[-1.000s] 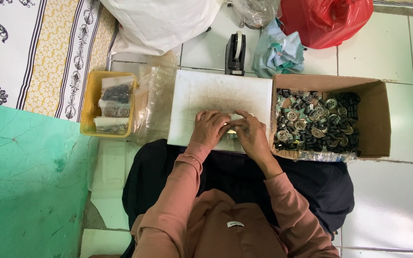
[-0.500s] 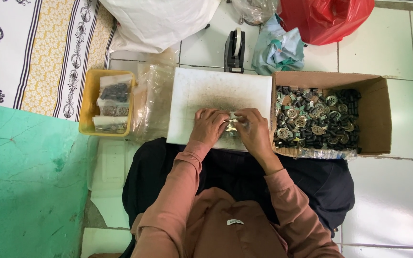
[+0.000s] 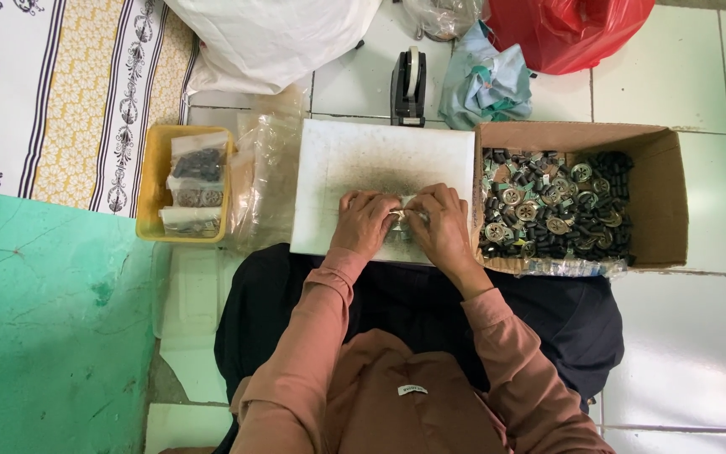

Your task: Sorting small metal components from a cardboard box and placing them into small plastic bags.

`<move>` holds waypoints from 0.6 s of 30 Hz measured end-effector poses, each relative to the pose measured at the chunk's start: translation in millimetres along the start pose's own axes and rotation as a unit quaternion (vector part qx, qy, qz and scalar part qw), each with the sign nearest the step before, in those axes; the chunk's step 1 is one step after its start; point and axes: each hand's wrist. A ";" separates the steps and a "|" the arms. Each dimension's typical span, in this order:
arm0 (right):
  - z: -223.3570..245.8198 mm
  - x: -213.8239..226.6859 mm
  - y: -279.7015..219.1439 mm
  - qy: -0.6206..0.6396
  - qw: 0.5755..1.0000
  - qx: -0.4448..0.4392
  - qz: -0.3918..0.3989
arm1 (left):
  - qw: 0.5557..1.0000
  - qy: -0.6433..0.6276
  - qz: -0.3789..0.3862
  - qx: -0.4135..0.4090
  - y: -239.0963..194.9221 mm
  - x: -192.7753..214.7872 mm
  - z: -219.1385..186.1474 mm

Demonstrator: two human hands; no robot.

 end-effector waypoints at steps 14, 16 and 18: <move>-8.5 19.3 3.0 -0.035 0.998 -0.025 0.035 | 0.998 -0.029 -0.041 -0.036 5.2 11.7 -9.2; -4.4 20.3 5.1 -0.050 0.998 -0.024 0.033 | 0.998 -0.031 -0.045 -0.042 5.5 10.3 -8.0; -7.6 15.0 5.5 -0.099 0.994 -0.024 0.035 | 0.998 -0.032 -0.046 -0.039 4.9 8.1 -6.9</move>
Point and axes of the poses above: each hand's wrist, its own y-axis towards the middle knuckle, its own x-axis out of the back of the hand, z = x × y, and after that the axes turned 10 degrees about -y, right-handed
